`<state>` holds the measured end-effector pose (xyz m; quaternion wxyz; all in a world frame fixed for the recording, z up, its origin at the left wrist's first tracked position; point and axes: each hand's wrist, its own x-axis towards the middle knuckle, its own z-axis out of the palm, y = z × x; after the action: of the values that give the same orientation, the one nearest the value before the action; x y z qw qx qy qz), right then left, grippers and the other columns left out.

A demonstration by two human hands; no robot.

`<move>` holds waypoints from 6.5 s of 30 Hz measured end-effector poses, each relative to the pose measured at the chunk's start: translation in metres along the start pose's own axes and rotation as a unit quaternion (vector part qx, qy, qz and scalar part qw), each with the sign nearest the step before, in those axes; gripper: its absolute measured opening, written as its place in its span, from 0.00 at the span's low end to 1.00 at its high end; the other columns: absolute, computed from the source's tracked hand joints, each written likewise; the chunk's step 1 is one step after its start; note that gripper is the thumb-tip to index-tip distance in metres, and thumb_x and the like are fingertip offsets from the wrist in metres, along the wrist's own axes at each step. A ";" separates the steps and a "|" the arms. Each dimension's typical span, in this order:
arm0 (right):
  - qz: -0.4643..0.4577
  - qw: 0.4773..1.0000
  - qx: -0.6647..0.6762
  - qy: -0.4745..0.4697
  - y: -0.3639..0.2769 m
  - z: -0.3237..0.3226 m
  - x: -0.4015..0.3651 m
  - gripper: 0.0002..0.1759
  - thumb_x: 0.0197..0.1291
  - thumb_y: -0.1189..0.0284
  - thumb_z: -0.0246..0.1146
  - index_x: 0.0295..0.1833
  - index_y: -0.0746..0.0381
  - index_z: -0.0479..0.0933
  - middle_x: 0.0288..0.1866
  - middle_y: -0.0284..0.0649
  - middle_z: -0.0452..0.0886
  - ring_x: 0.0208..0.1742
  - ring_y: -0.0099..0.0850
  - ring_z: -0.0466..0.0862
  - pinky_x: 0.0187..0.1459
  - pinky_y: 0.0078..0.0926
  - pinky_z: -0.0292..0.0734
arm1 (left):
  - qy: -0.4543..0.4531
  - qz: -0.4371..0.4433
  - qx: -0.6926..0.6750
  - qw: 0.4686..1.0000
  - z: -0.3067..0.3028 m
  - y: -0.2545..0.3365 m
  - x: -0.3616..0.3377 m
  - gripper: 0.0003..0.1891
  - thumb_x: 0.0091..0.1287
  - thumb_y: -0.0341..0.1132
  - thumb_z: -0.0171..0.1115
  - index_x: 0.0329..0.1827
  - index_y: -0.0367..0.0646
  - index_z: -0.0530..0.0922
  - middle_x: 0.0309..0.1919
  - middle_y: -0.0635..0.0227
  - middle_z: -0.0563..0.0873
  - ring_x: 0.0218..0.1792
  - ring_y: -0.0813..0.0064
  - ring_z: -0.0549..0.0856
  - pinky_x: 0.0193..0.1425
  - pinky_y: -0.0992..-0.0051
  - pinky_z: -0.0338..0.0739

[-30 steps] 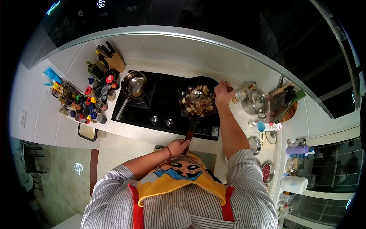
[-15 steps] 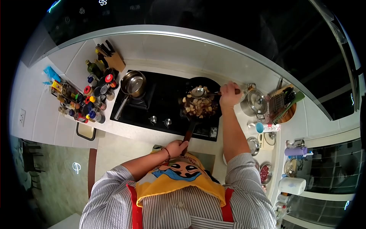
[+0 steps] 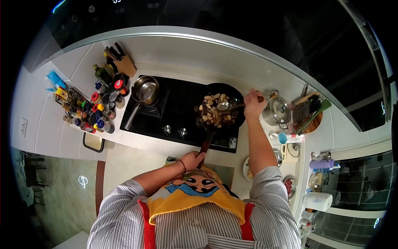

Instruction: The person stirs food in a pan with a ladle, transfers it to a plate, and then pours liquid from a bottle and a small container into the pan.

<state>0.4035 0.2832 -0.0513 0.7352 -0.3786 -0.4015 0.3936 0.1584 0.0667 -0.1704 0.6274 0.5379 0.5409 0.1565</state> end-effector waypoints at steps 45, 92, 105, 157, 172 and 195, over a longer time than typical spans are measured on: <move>0.281 0.628 -0.647 -0.329 -0.106 -0.079 -0.040 0.24 0.63 0.74 0.63 0.65 0.55 0.79 0.36 0.48 0.86 0.31 0.41 0.85 0.33 0.40 0.81 | -0.067 0.018 -0.094 0.993 0.001 -0.037 0.025 0.24 0.79 0.53 0.54 0.38 0.37 0.81 0.29 0.67 0.85 0.31 0.72 0.83 0.41 0.68 0.77; 0.002 0.629 -0.720 -0.293 -0.099 -0.056 -0.083 0.24 0.62 0.73 0.64 0.65 0.55 0.82 0.44 0.58 0.86 0.45 0.56 0.87 0.49 0.50 0.83 | -0.044 0.024 -0.029 0.998 -0.009 -0.017 0.011 0.26 0.78 0.54 0.52 0.42 0.37 0.82 0.32 0.65 0.86 0.35 0.71 0.85 0.45 0.69 0.79; 0.073 0.555 -0.737 -0.379 -0.179 -0.001 -0.099 0.24 0.61 0.73 0.65 0.65 0.52 0.83 0.47 0.51 0.86 0.49 0.52 0.86 0.50 0.47 0.84 | -0.075 -0.003 -0.129 0.989 -0.007 -0.010 0.009 0.22 0.80 0.50 0.53 0.43 0.36 0.80 0.31 0.68 0.83 0.33 0.73 0.83 0.42 0.71 0.78; 0.029 0.524 -0.777 -0.348 -0.130 -0.029 -0.103 0.22 0.60 0.73 0.64 0.61 0.54 0.84 0.44 0.52 0.86 0.46 0.50 0.88 0.50 0.46 0.84 | -0.055 0.036 -0.088 0.994 -0.004 -0.018 0.008 0.29 0.79 0.56 0.48 0.36 0.37 0.83 0.28 0.62 0.87 0.30 0.66 0.85 0.42 0.65 0.79; 0.083 0.613 -0.703 -0.351 -0.168 -0.022 -0.102 0.24 0.60 0.74 0.65 0.64 0.55 0.83 0.46 0.55 0.87 0.49 0.54 0.87 0.53 0.47 0.82 | -0.053 0.024 -0.109 0.992 -0.005 -0.016 0.009 0.25 0.80 0.51 0.51 0.38 0.36 0.80 0.27 0.67 0.84 0.28 0.73 0.81 0.39 0.70 0.76; 0.090 0.748 -0.630 -0.190 -0.023 -0.056 -0.106 0.26 0.63 0.71 0.65 0.68 0.57 0.80 0.50 0.59 0.87 0.53 0.56 0.86 0.56 0.43 0.82 | -0.046 0.010 -0.085 0.995 -0.002 -0.011 0.004 0.25 0.80 0.53 0.50 0.39 0.37 0.80 0.26 0.68 0.81 0.28 0.73 0.80 0.38 0.70 0.76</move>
<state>0.4210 0.1671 -0.0837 0.2002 -0.7074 -0.6537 0.1793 0.1538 0.0669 -0.1815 0.6934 0.4944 0.4912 0.1831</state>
